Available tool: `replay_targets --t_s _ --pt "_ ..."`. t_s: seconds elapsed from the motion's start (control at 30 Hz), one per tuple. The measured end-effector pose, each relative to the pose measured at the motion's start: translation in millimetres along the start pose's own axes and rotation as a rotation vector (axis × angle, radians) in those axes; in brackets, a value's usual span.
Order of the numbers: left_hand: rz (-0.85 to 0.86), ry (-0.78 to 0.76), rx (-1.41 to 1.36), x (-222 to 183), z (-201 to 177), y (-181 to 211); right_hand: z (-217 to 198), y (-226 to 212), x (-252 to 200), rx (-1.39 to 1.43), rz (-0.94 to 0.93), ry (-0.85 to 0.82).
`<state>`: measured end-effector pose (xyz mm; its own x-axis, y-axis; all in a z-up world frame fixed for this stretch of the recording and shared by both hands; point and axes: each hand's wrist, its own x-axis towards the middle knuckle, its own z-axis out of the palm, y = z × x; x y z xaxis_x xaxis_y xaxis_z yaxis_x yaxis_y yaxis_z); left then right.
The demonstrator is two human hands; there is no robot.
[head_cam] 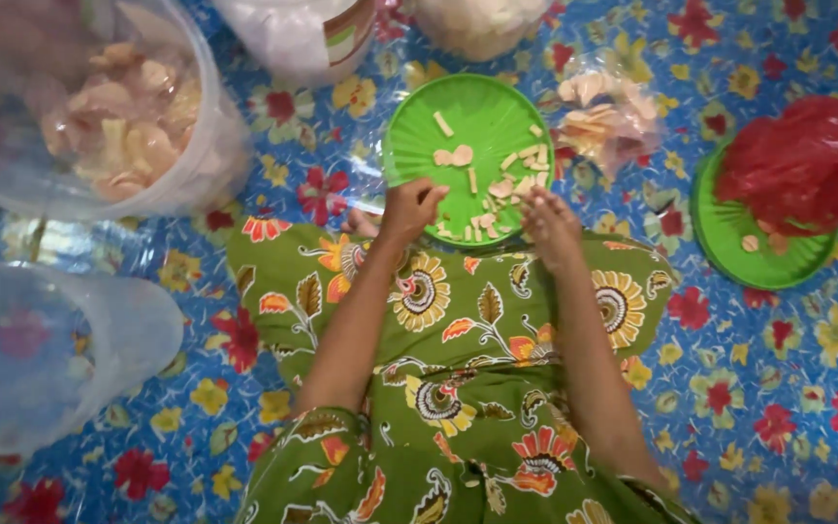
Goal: Bagging sliced food items from a plate into small plastic bags
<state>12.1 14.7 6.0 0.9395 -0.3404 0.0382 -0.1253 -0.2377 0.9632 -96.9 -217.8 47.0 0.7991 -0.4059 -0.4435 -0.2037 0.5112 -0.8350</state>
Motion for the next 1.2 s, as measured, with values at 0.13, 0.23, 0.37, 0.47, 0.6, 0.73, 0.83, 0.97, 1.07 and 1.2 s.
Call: replay_targets --t_s 0.13,0.23,0.37,0.47,0.6,0.73,0.83,0.97,1.07,1.2 --pt "-0.009 0.022 -0.016 -2.0 -13.6 14.1 31.0 15.5 -20.8 -0.021 0.059 -0.090" --pt "0.166 0.159 0.058 7.5 -35.8 8.0 23.2 31.7 -9.9 0.007 0.083 -0.113" --pt "0.155 0.360 0.243 9.1 -75.1 16.4 21.3 31.7 -6.4 -0.018 0.083 -0.119" --pt "0.063 0.310 0.426 7.1 -84.2 31.6 21.4 35.5 -3.0 -0.018 0.085 -0.128" --pt "-0.070 0.442 0.815 25.4 -72.1 -30.0 24.1 33.7 -8.8 -0.051 0.080 -0.108" --pt "-0.174 0.429 0.854 33.1 -74.7 -13.1 22.9 35.5 -5.7 -0.036 0.077 -0.108" --pt "-0.257 0.341 0.910 40.4 -70.5 -23.4 19.1 40.7 -1.1 -0.034 0.072 -0.121" --pt "-0.243 0.367 0.905 47.3 -64.0 -50.4 22.4 41.4 -0.3 -0.037 0.078 -0.093" --pt "-0.261 0.355 0.865 46.8 -60.7 -67.6 24.6 38.9 -3.5 -0.042 0.078 -0.090" --pt "-0.283 0.354 0.825 51.0 -56.4 -93.4 23.4 40.6 -2.6 -0.048 0.075 -0.101"
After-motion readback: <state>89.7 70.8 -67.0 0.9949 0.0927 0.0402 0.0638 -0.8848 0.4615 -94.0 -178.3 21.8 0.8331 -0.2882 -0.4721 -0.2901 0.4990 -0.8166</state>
